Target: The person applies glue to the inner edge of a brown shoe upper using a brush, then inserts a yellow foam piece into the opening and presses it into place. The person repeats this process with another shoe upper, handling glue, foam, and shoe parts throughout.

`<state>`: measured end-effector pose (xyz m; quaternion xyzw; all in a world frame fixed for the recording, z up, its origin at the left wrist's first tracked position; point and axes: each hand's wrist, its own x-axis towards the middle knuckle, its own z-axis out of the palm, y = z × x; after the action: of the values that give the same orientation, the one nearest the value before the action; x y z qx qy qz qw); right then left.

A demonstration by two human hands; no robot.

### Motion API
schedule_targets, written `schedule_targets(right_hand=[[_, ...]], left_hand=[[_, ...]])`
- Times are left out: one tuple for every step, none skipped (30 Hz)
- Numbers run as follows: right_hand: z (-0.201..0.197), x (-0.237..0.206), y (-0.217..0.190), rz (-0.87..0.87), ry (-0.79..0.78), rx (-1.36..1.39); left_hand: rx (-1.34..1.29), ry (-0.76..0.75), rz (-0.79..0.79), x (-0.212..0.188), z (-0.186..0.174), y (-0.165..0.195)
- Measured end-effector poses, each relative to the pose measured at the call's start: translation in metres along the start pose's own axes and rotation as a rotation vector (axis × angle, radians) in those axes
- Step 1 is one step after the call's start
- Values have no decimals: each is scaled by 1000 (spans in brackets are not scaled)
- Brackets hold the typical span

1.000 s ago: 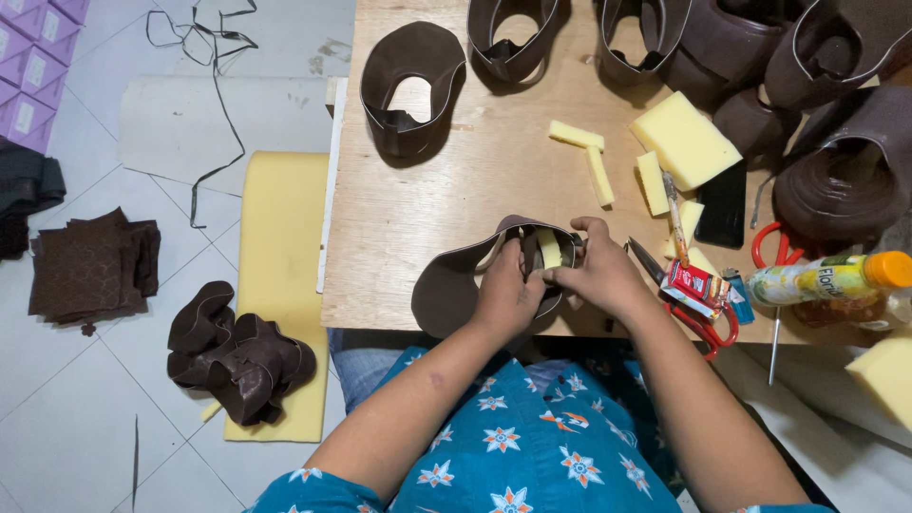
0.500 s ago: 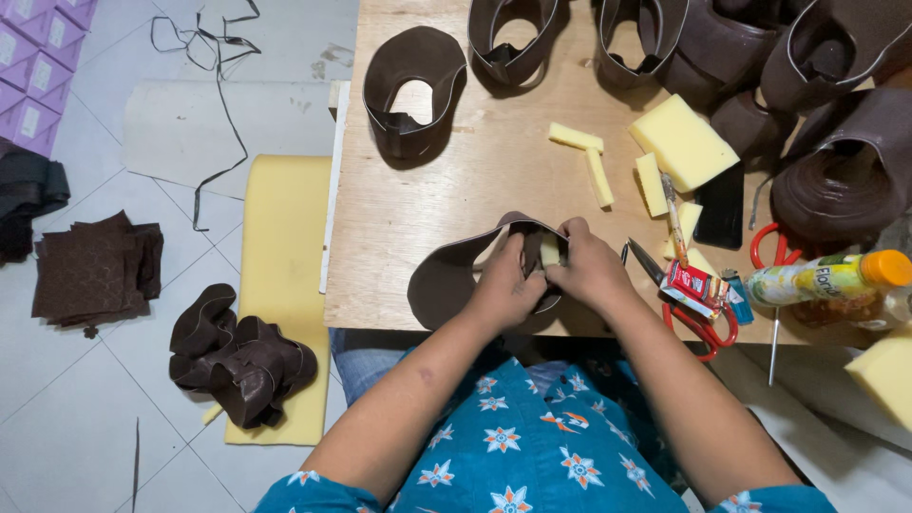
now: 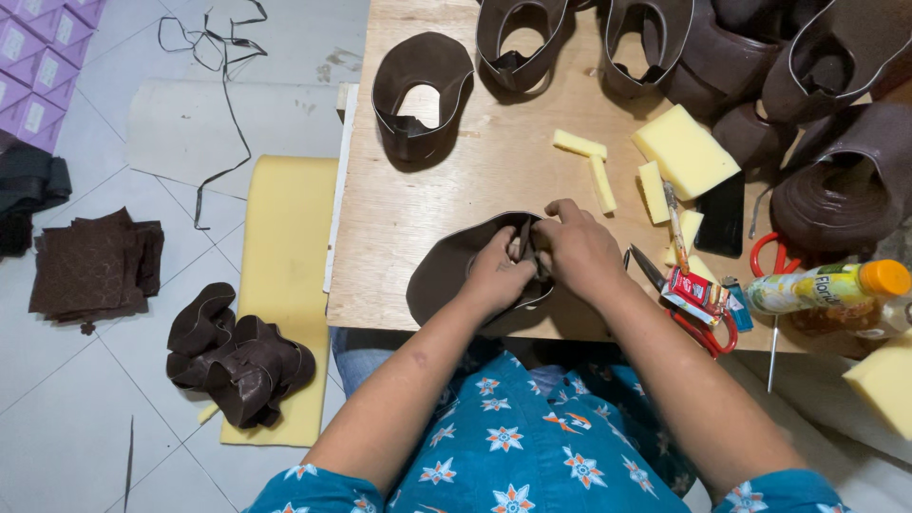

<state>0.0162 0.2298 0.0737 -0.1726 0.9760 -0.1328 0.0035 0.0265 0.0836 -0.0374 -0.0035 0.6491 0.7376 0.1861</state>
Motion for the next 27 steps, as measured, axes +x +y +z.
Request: schedule_targets(right_hand=[[2, 3, -1, 19, -18, -5], [4, 5, -1, 38, -35, -11], [6, 7, -2, 57, -53, -17], [7, 8, -2, 60, -60, -20], [8, 8, -2, 64, -65, -22], [9, 8, -2, 67, -72, -26], [9, 8, -1, 42, -55, -8], [10, 7, 0, 17, -38, 9], [10, 6, 1, -9, -21, 28], [10, 6, 2, 8, -56, 20], [10, 5, 2, 26, -92, 11], [10, 5, 3, 44, -130, 3], [10, 5, 3, 42, -115, -16], [10, 4, 3, 38, -97, -35], [10, 5, 2, 33, -78, -55], [10, 5, 2, 0, -26, -32], [10, 5, 1, -33, 24, -10], [11, 5, 0, -67, 74, 14], [11, 6, 0, -70, 77, 6], [12, 6, -1, -73, 80, -2], [12, 6, -1, -73, 85, -8], [13, 5, 0, -48, 62, 4], [13, 4, 0, -25, 41, 15], [13, 3, 1, -4, 19, 25], [14, 2, 3, -13, 57, 133], [13, -1, 5, -19, 93, 243], [13, -4, 7, -25, 127, 353]], left_hand=[[16, 55, -15, -1, 2, 2], [31, 109, -28, -1, 4, 3], [46, 164, -42, -1, 6, 5], [45, 155, 2, -1, 7, 5], [45, 146, 46, -1, 7, 5], [43, 138, 91, -2, 7, 5], [52, 125, 65, -2, 6, 5], [61, 113, 40, -3, 4, 4], [72, 101, 15, -4, 2, 5], [88, 94, 28, -4, 1, 5], [103, 87, 40, -5, 1, 6], [117, 79, 51, -7, 1, 7], [144, 73, 23, -7, 1, 9], [173, 67, -3, -8, 2, 11], [202, 62, -28, -8, 1, 13], [230, 65, -10, -8, 1, 15], [257, 69, 7, -8, 0, 16], [284, 73, 23, -8, -1, 18], [268, 65, -13, -9, -1, 19], [253, 57, -51, -9, -1, 19], [240, 47, -89, -10, -2, 20], [232, 49, -52, -10, -1, 20], [224, 53, -12, -10, -2, 19], [215, 59, 29, -10, -2, 19], [235, 64, 25, -10, -2, 18], [255, 69, 17, -10, -2, 17], [275, 74, 8, -11, -2, 15]])
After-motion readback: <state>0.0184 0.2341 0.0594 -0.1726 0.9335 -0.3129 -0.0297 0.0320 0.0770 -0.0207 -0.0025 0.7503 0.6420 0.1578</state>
